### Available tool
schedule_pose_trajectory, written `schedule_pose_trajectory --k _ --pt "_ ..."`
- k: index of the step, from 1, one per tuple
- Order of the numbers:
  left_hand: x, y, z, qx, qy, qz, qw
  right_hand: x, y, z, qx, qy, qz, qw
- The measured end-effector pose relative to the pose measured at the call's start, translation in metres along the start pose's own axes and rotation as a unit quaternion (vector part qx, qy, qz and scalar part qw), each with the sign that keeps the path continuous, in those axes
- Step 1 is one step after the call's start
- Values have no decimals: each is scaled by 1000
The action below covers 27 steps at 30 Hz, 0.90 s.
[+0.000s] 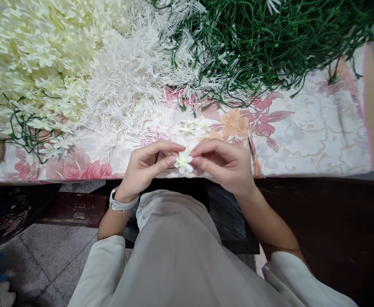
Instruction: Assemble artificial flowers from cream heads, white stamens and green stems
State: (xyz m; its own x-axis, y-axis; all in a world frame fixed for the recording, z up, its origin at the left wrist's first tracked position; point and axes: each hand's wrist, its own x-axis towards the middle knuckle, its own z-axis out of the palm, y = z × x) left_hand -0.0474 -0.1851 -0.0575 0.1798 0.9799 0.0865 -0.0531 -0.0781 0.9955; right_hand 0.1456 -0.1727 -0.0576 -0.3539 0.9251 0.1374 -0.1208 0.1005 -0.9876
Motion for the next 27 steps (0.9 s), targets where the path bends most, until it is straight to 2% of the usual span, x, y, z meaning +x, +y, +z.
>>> schedule_pose_trajectory --k 3,6,9,12,13,14,15,16,17,18,19,20,21,22,24,25,27 --pt "0 -3 -3 -50 24 -9 998 0 -2 0 9 32 23 999" --pt "1 -8 -6 -121 72 -8 990 0 0 4 -7 67 21 997" --pt "3 -12 -7 -164 102 9 981 0 2 8 -26 70 3 997" --pt "3 -14 -8 -176 116 17 978 -1 2 0 -131 93 -50 986" --pt "3 -15 -9 -181 124 20 975 -2 1 -9 -202 133 -81 967" --pt "2 -15 -9 -187 134 23 973 -4 0 -20 -286 189 -111 933" --pt "2 -15 -10 -194 144 25 970 -6 -1 -34 -380 251 -131 881" --pt "2 -15 -10 -200 153 26 968 -8 -1 -49 -470 329 -157 804" --pt "2 -16 -10 -204 158 26 966 -10 -2 -64 -543 354 -128 751" --pt "2 -16 -10 -209 162 26 964 -13 -3 -77 -607 306 -70 730" --pt "1 -15 -9 -212 164 27 963 -15 -5 -88 -640 332 -68 689" --pt "1 -15 -9 -216 165 31 962 -17 -6 -93 -666 308 -40 678" --pt "1 -15 -8 -218 164 38 961 -17 -9 -95 -671 311 -56 670" --pt "1 -15 -8 -219 162 49 961 -16 -11 -92 -662 305 -74 680" --pt "0 -14 -7 -223 167 74 958 -8 -18 -75 -612 265 -122 735" --pt "0 -14 -8 -227 174 83 955 -1 -22 -63 -583 200 -107 780" --pt "0 -14 -9 -243 196 85 946 23 -26 -40 -532 88 -142 830"
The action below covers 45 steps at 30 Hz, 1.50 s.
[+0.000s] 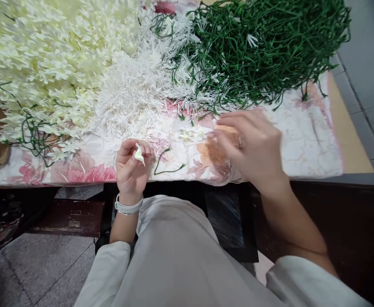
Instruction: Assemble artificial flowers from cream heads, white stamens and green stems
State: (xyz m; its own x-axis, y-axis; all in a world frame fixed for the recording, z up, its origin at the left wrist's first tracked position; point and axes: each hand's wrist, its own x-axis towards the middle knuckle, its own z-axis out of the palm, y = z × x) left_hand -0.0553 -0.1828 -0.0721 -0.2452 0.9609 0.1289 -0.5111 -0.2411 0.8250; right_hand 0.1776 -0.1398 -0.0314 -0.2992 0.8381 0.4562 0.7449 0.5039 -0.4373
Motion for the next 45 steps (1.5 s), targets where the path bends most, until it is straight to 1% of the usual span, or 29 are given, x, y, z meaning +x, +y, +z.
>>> schedule_pose_trajectory --k 2,3,5,8,10,12,15,19,23,27,29,32,34,38,40,43,45 --pt "1 0 -1 -17 25 -7 999 30 -14 17 44 -101 -72 991" --pt "1 1 -2 -25 34 -11 999 46 -19 27 48 -142 -93 984" --pt "2 1 -3 -32 46 -10 998 76 -25 46 35 -205 -110 972" --pt "2 2 -3 -33 54 -4 998 109 -33 70 6 -250 -76 965" --pt "1 1 -4 -35 48 -6 998 120 -37 80 23 -274 -47 960" --pt "0 1 -5 -40 40 -13 998 124 -39 84 48 -281 -33 958" --pt "-1 0 -6 -59 39 -26 997 124 -36 83 86 -269 -26 959" --pt "0 0 -4 -81 38 -38 995 122 -25 75 165 -254 16 953" --pt "-1 0 -4 -71 33 -60 995 117 -19 68 175 -226 36 958" --pt "-1 0 -3 -61 35 -62 996 112 -16 68 197 -201 57 958" --pt "-2 1 -2 -55 46 -65 995 111 -15 69 237 -197 84 948" --pt "-2 2 1 -27 60 -70 995 107 -17 68 321 -201 131 916" --pt "-2 2 4 11 60 -68 996 101 -21 63 364 -195 148 899" --pt "-3 -1 8 97 55 -32 993 81 -33 44 406 -198 147 880" --pt "-4 -2 8 120 54 -25 991 68 -37 35 423 -200 140 872" --pt "-4 -3 7 116 47 -42 991 51 -42 27 462 -192 134 856" --pt "-4 -2 6 101 35 -56 993 42 -44 25 474 -192 126 850"
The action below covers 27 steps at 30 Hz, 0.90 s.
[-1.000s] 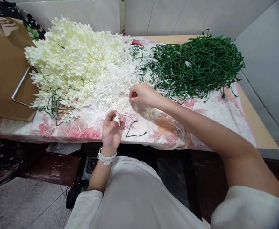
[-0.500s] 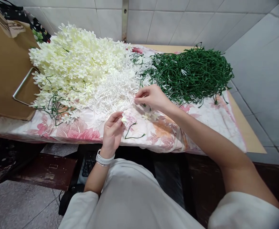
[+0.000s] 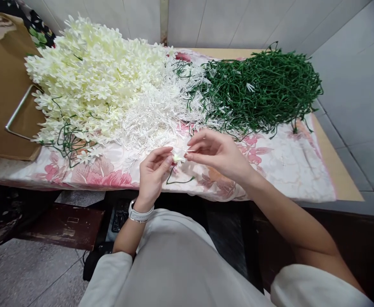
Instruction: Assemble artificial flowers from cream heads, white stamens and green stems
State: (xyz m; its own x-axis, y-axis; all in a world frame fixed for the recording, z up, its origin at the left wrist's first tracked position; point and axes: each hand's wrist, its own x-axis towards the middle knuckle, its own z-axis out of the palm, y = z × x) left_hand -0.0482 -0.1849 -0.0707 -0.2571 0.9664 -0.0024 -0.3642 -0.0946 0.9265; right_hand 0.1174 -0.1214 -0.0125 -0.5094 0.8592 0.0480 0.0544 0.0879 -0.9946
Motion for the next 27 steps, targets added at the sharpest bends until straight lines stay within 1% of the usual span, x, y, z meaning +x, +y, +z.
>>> schedule_pose_trajectory --k 4,7,14,17,20,23,27 --pt "1 2 1 -1 -9 -9 1000 -9 3 8 -38 -12 -23 999" --pt "1 3 2 11 -3 3 1000 -11 5 13 -34 -5 -27 999" --pt "-4 -1 0 61 -9 67 996 -13 6 20 -5 29 -19 999" --pt "-7 0 1 101 -18 116 988 -14 5 22 -1 43 -14 999" --pt "-10 1 2 121 -41 159 979 -15 5 24 5 55 -16 998" --pt "-10 2 1 129 -62 173 975 -17 5 24 13 66 -21 997" --pt "-7 1 0 135 -82 168 973 -21 6 25 19 76 -15 997"
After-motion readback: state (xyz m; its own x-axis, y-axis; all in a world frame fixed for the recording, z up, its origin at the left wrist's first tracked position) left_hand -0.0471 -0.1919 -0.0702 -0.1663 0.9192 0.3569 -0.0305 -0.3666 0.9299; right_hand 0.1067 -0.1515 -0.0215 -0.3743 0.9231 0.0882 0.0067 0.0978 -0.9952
